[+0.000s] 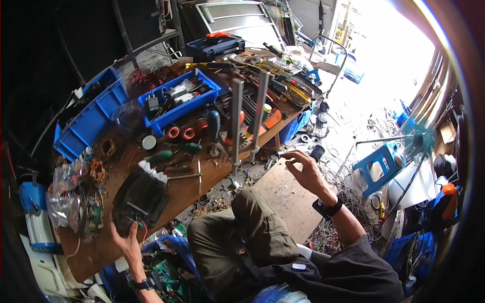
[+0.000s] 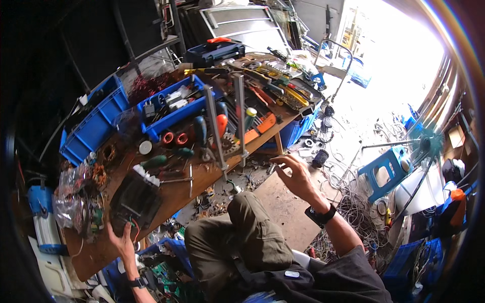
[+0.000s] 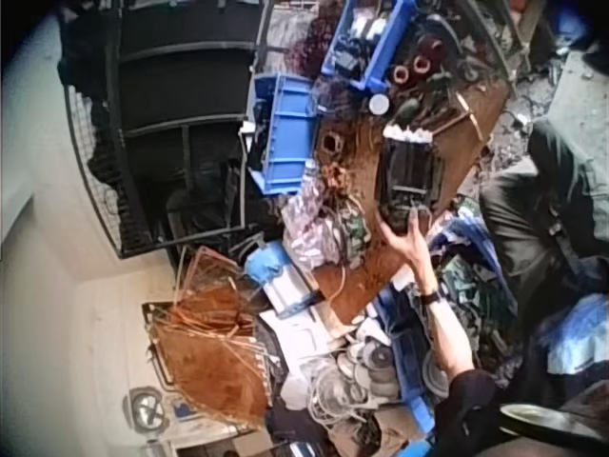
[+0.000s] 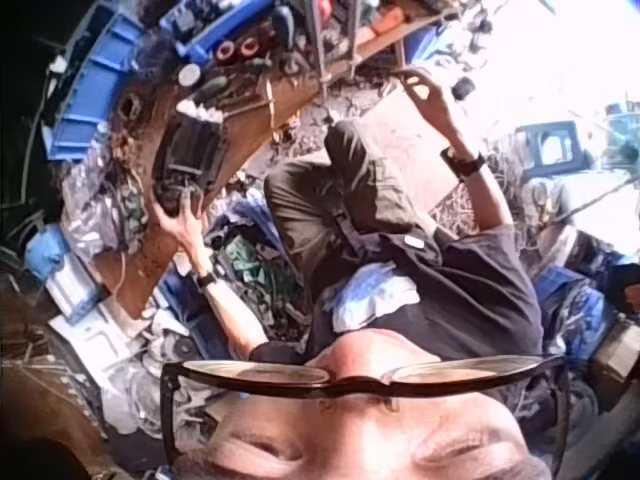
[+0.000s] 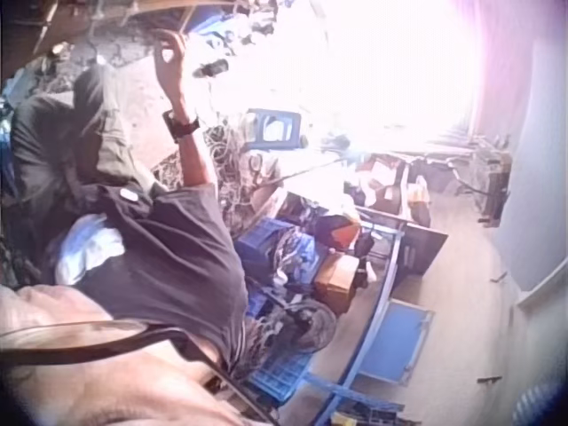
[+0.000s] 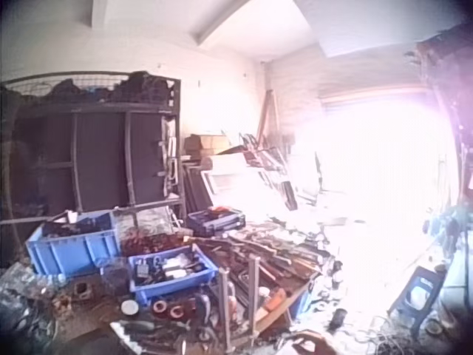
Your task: Dismantling an electric motor using a hammer and pliers to extract components.
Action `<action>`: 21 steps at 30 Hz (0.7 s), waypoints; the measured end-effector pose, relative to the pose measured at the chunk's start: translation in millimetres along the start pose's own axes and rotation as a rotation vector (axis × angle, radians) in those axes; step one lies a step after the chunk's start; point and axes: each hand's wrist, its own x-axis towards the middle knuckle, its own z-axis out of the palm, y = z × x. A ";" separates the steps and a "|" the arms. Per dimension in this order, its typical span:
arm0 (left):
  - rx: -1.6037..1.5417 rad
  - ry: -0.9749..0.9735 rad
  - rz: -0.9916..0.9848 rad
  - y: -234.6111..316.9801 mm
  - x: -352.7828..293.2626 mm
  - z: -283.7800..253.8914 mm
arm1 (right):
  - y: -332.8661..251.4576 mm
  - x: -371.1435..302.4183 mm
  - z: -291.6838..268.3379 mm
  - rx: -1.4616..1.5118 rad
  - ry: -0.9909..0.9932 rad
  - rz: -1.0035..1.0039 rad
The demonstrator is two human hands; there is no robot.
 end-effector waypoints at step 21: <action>0.355 0.055 -0.153 18.2 -5.8 -0.1 | 151.3 94.8 -73.7 0.032 0.159 0.138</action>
